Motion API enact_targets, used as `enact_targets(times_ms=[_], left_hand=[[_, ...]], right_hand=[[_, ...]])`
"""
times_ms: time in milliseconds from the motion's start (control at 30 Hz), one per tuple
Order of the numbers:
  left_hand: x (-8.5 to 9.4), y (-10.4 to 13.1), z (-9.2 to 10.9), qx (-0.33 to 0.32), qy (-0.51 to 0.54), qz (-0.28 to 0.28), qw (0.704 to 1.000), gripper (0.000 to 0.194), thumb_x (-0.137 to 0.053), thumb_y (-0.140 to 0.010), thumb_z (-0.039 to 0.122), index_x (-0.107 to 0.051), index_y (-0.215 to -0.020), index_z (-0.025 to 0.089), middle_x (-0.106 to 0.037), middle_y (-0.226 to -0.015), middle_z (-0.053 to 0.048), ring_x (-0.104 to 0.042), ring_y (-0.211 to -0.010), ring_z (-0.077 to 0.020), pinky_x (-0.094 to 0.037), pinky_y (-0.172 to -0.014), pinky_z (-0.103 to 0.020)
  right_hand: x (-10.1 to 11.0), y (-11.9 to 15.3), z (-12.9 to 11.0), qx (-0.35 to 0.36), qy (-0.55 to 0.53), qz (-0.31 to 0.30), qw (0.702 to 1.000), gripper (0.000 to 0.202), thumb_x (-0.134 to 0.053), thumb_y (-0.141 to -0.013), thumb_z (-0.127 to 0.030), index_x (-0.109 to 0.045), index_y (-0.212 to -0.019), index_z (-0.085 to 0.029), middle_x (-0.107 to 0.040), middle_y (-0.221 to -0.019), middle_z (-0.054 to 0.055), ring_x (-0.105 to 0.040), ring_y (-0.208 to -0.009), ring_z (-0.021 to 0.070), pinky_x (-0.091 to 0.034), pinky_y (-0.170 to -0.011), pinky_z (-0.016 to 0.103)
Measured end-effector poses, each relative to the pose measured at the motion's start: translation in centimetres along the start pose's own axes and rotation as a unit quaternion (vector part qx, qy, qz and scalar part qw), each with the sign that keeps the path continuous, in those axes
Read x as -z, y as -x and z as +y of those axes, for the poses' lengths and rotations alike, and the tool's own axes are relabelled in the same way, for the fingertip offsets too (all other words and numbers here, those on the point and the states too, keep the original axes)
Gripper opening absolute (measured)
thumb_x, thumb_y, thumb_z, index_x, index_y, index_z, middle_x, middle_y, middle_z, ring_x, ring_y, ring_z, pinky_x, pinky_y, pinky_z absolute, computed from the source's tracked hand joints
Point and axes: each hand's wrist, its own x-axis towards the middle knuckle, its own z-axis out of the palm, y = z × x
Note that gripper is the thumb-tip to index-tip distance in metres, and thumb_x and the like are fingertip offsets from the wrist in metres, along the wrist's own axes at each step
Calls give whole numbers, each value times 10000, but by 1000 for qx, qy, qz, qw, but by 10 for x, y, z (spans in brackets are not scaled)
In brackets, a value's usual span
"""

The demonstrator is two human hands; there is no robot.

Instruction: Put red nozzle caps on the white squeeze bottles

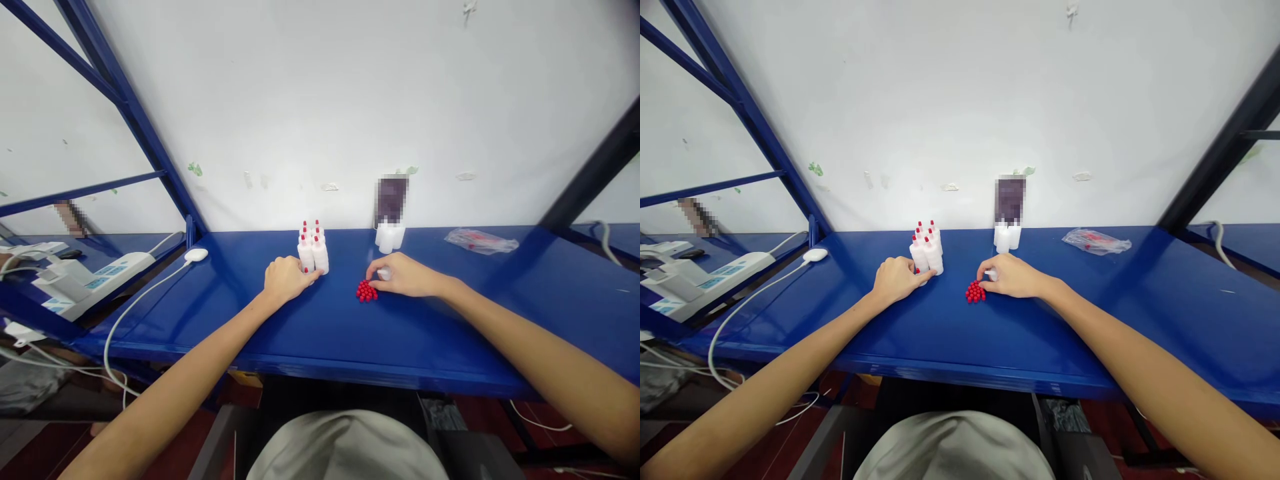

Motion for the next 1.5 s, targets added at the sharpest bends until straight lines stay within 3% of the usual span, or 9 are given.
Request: enact_targets(times_ms=[433,667,933,1167,1267,1367,1500], left_hand=[[-1,-13,-3,13,22,-22,999,566,-551,-745,728,-689,-659,187,-713,-769,-115,-688,-814,-290,-498,-697,-340],[-1,-12,1,6,19,-34,999,633,-514,-726,792,-673,-619,189,-709,-741,-124,-688,-790,-300,-496,-686,-352],[-10,-2,8,-32,-6,0,999,652,-422,-814,772,-682,-727,180,-694,-743,-117,-676,-749,-283,-428,-623,-310],[-3,0,9,-23,-11,29,999,608,-430,-838,732,-659,-769,173,-696,-750,-106,-665,-731,-256,-391,-619,-288],[-2,9,11,-116,-6,52,992,482,-418,-904,591,-666,-863,181,-711,-780,-82,-666,-734,-223,-398,-639,-279],[-2,16,16,-235,-16,24,972,385,-394,-944,456,-670,-1079,224,-737,-885,-71,-682,-785,-210,-421,-679,-279],[-2,19,23,-237,-93,-14,967,470,-362,-958,476,-551,-1342,282,-734,-857,-103,-698,-777,-261,-443,-693,-317]], right_hand=[[1,0,-3,-1,-28,9,1000,177,-605,-810,-340,-705,-859,-203,-697,-807,15,-603,-733,176,-431,-692,293],[0,0,0,16,-36,22,999,202,-600,-806,-367,-698,-843,-194,-690,-796,24,-591,-714,176,-430,-687,301],[0,0,-1,14,-37,24,999,192,-598,-812,-359,-697,-851,-199,-689,-803,17,-596,-730,173,-424,-708,296],[-4,-1,3,25,-44,45,998,211,-584,-822,-374,-689,-850,-194,-681,-798,21,-582,-708,167,-426,-707,300],[-5,-2,4,26,-48,52,997,218,-586,-819,-386,-688,-852,-195,-679,-796,21,-584,-714,171,-427,-700,299],[-5,-2,3,22,-43,53,997,216,-585,-820,-386,-688,-850,-198,-673,-777,14,-580,-702,167,-424,-692,295],[-4,-1,1,21,-41,53,998,200,-588,-820,-372,-688,-847,-202,-681,-785,12,-583,-702,165,-422,-699,292]])
